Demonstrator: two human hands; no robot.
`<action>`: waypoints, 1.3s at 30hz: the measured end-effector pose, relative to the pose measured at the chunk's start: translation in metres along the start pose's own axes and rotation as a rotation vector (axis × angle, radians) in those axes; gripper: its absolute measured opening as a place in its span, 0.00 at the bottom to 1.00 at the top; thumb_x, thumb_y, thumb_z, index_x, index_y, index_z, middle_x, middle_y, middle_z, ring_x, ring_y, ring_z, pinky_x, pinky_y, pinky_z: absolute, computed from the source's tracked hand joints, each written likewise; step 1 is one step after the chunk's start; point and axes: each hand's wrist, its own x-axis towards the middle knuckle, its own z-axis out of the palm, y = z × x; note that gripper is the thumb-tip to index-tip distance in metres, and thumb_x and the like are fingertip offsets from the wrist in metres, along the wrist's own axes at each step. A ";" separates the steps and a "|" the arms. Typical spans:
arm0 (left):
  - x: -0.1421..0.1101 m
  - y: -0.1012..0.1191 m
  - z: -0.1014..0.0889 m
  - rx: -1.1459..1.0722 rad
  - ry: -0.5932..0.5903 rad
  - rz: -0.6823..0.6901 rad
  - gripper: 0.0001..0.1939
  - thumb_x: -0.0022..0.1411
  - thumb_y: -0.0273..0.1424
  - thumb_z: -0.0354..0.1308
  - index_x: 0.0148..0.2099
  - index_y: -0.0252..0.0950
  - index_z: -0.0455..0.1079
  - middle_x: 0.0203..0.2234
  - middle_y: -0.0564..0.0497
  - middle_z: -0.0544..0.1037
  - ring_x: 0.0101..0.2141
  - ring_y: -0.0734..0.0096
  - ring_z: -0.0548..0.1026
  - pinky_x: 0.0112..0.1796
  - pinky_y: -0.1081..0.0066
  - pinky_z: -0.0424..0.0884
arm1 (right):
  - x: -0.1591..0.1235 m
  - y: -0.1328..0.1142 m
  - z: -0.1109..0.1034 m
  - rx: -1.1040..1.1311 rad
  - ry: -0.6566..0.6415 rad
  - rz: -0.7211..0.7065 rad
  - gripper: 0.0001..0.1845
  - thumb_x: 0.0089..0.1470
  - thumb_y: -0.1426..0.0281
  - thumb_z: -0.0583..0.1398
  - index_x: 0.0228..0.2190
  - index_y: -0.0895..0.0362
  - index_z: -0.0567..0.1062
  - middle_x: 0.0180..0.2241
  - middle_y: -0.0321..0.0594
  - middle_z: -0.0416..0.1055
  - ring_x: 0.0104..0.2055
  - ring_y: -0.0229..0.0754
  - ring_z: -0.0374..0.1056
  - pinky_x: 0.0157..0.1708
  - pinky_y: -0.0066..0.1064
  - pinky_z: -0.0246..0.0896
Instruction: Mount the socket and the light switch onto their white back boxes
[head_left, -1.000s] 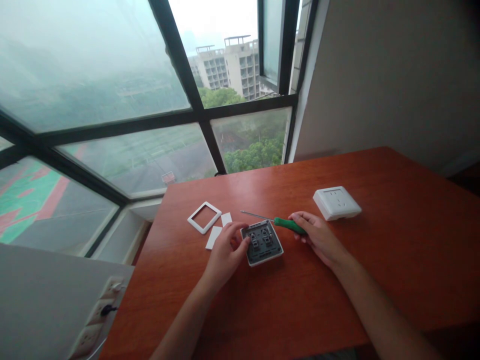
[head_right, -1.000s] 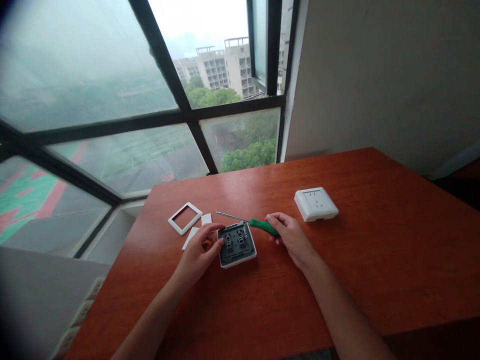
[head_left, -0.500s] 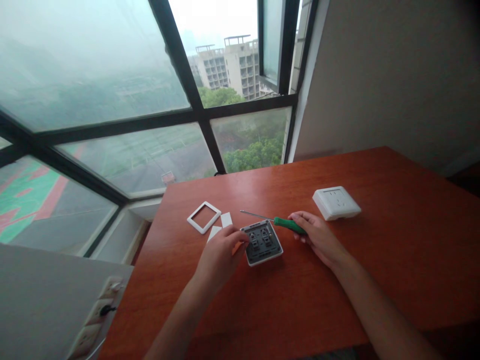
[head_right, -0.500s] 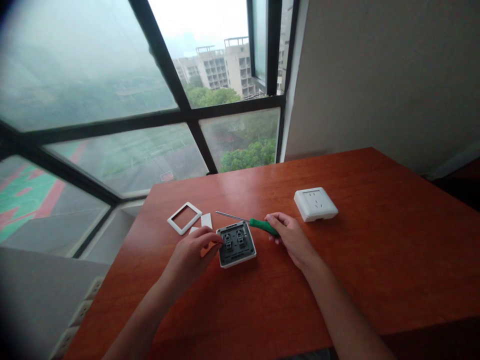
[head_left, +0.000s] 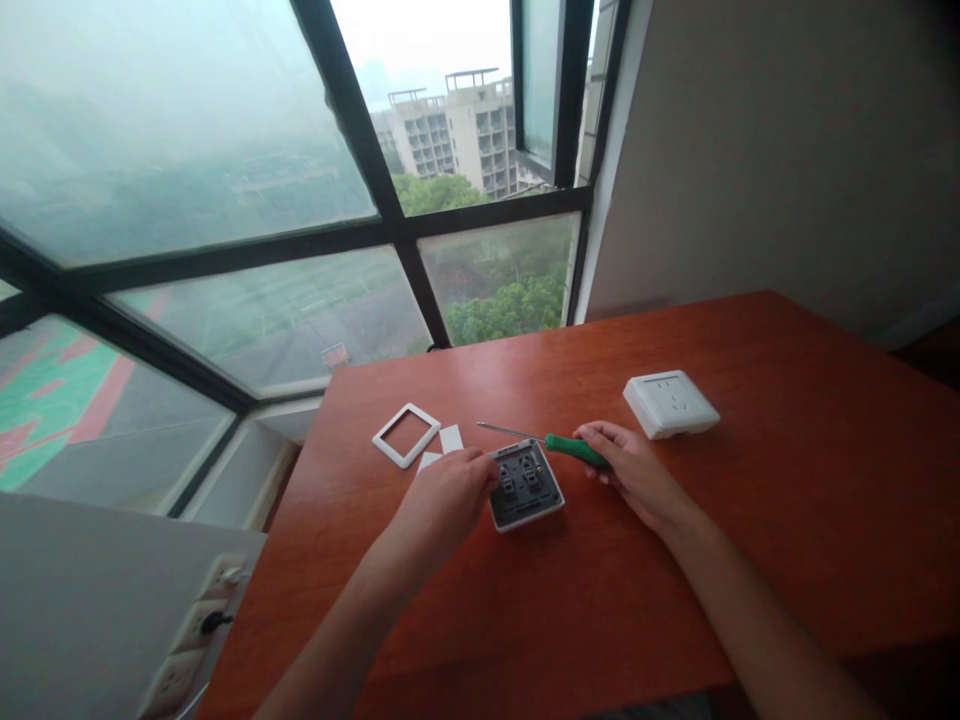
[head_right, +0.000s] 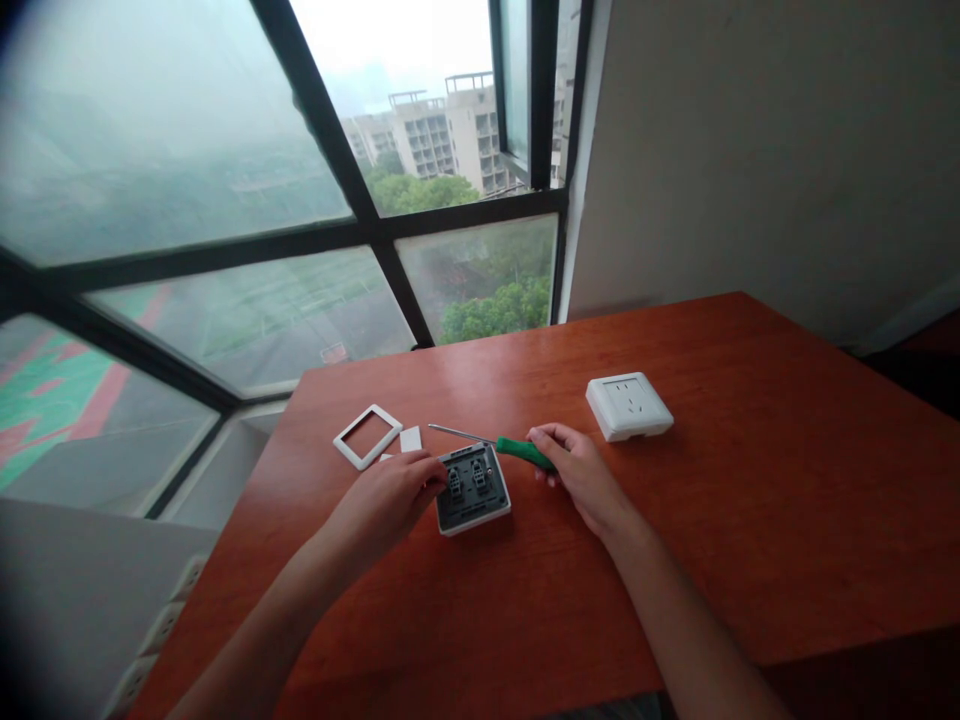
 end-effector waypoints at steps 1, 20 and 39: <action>0.000 0.000 -0.001 0.020 -0.018 -0.001 0.08 0.64 0.25 0.51 0.34 0.36 0.70 0.31 0.48 0.76 0.30 0.65 0.74 0.30 0.70 0.64 | 0.000 0.000 0.000 0.000 0.002 0.000 0.20 0.48 0.52 0.63 0.33 0.56 0.75 0.26 0.34 0.70 0.21 0.33 0.61 0.18 0.25 0.49; -0.001 0.006 -0.007 0.053 -0.213 -0.032 0.06 0.68 0.26 0.45 0.40 0.35 0.63 0.37 0.46 0.73 0.34 0.65 0.71 0.34 0.68 0.65 | 0.000 0.000 0.001 -0.016 -0.007 -0.011 0.20 0.48 0.52 0.63 0.32 0.57 0.74 0.26 0.34 0.69 0.22 0.32 0.62 0.18 0.24 0.50; -0.001 0.008 -0.006 0.008 -0.213 -0.103 0.07 0.68 0.27 0.46 0.38 0.36 0.64 0.38 0.46 0.73 0.35 0.65 0.72 0.35 0.69 0.65 | 0.001 0.001 0.001 -0.031 -0.025 -0.026 0.19 0.51 0.53 0.62 0.33 0.57 0.73 0.24 0.33 0.68 0.21 0.32 0.60 0.18 0.24 0.49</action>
